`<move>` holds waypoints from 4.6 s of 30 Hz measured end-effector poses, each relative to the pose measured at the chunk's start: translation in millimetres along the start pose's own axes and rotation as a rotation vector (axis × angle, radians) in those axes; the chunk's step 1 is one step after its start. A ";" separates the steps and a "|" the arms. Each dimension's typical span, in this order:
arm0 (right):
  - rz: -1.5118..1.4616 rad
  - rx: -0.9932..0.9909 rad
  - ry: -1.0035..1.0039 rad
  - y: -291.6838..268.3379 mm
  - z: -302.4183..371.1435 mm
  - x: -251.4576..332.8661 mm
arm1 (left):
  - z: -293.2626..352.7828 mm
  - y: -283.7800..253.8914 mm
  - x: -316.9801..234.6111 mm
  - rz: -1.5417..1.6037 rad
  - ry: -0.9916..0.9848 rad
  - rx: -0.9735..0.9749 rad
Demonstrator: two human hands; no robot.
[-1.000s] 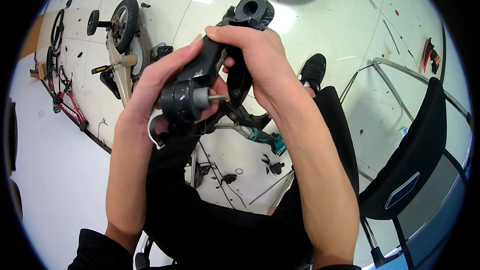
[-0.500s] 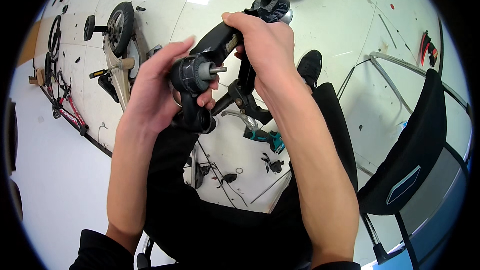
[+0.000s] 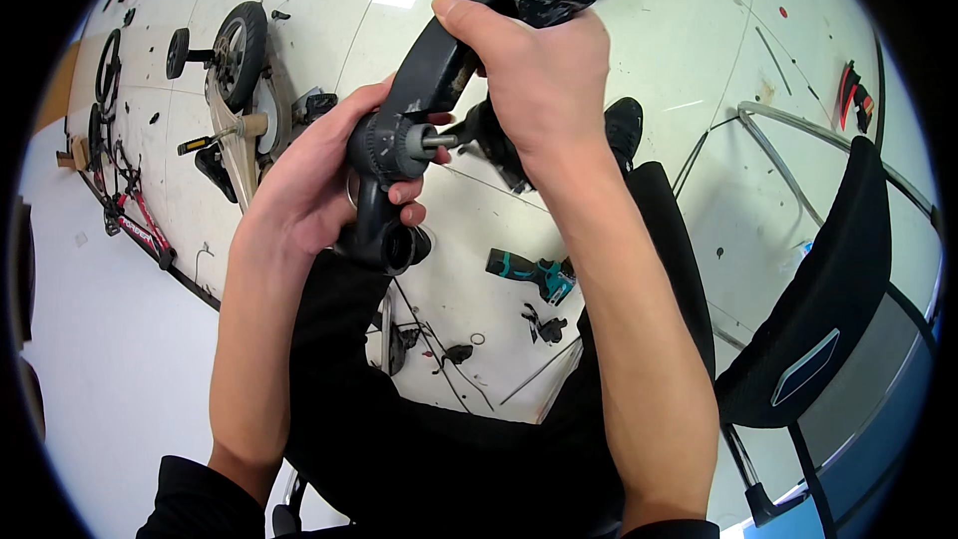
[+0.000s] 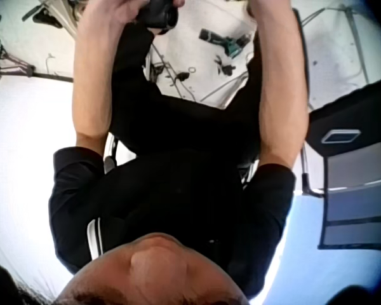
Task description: The person sits on a chair and manipulates a small white cylindrical object, then picks up a black scooter handlebar assembly. They insert the white object into the handlebar and repeatedly twist and pull the assembly to test the fit.
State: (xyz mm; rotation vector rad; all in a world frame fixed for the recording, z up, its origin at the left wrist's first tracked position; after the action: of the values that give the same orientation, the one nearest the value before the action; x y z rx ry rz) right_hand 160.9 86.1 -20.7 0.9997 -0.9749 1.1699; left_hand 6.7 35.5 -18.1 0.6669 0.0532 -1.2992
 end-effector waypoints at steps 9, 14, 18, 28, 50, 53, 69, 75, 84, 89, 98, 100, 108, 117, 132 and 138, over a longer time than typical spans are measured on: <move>0.061 0.128 -0.089 -6.4 0.2 24.7 | 0.2 6.0 -0.3 -0.016 0.043 -0.030; -0.138 -0.153 0.134 -30.1 -15.4 -4.8 | 10.3 -7.7 -13.1 -0.089 0.288 -0.086; -0.251 -0.176 0.235 -44.2 -20.5 -15.6 | 7.4 -23.1 -20.8 -0.039 0.358 -0.137; -0.231 -0.161 0.254 -28.1 -16.5 -14.0 | 3.1 -46.5 -28.9 0.320 0.520 -0.265; -0.129 -0.244 0.290 -48.0 -11.5 11.7 | -200.3 -107.4 122.7 -1.600 0.023 -0.117; -0.116 -0.317 0.235 -42.5 -9.4 12.9 | -231.8 -110.8 147.9 -1.512 -0.290 -0.210; 0.053 -0.046 0.352 -7.6 13.4 0.3 | -273.1 -165.0 202.2 -1.809 0.071 -0.148; 0.023 -0.096 0.342 -6.4 6.2 4.0 | -250.5 -151.1 170.4 -1.695 0.082 -0.204; 0.160 -0.104 0.279 -14.7 7.7 -6.4 | -81.8 -71.0 -17.8 -0.429 0.245 -0.092; 0.363 -0.033 0.226 10.3 15.1 -11.3 | 6.6 13.0 -8.5 -0.492 0.261 0.006; 0.460 0.116 0.200 17.7 13.0 1.9 | 8.8 10.1 3.5 -0.277 0.357 0.187; 0.341 0.108 0.191 19.4 15.1 5.7 | 10.4 8.2 2.8 -0.208 0.377 0.189; -0.073 0.215 0.159 3.0 12.7 3.6 | 32.1 1.0 -4.4 0.449 0.429 0.234; -0.627 0.465 0.285 0.6 12.3 2.9 | 44.6 0.9 -17.7 0.259 0.605 0.309; -0.706 0.714 0.379 8.7 19.7 6.5 | 41.6 -1.6 -24.7 0.175 0.552 0.311; -0.652 0.617 0.327 4.0 14.1 5.5 | 37.5 -2.8 -22.9 0.065 0.487 0.263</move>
State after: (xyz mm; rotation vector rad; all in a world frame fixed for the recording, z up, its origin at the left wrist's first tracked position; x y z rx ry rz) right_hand 156.5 74.4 -11.3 1.4131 0.0180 1.0301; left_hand -14.8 37.0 20.3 1.1916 0.2587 -1.0658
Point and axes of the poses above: each hand's wrist, its own z-axis away from the middle knuckle, its own y-axis out of the palm, x = y × z, the point moved 3 cm from there along -z, towards the middle knuckle, and after that the axes turned 2 degrees about x, right-handed, at the moved point
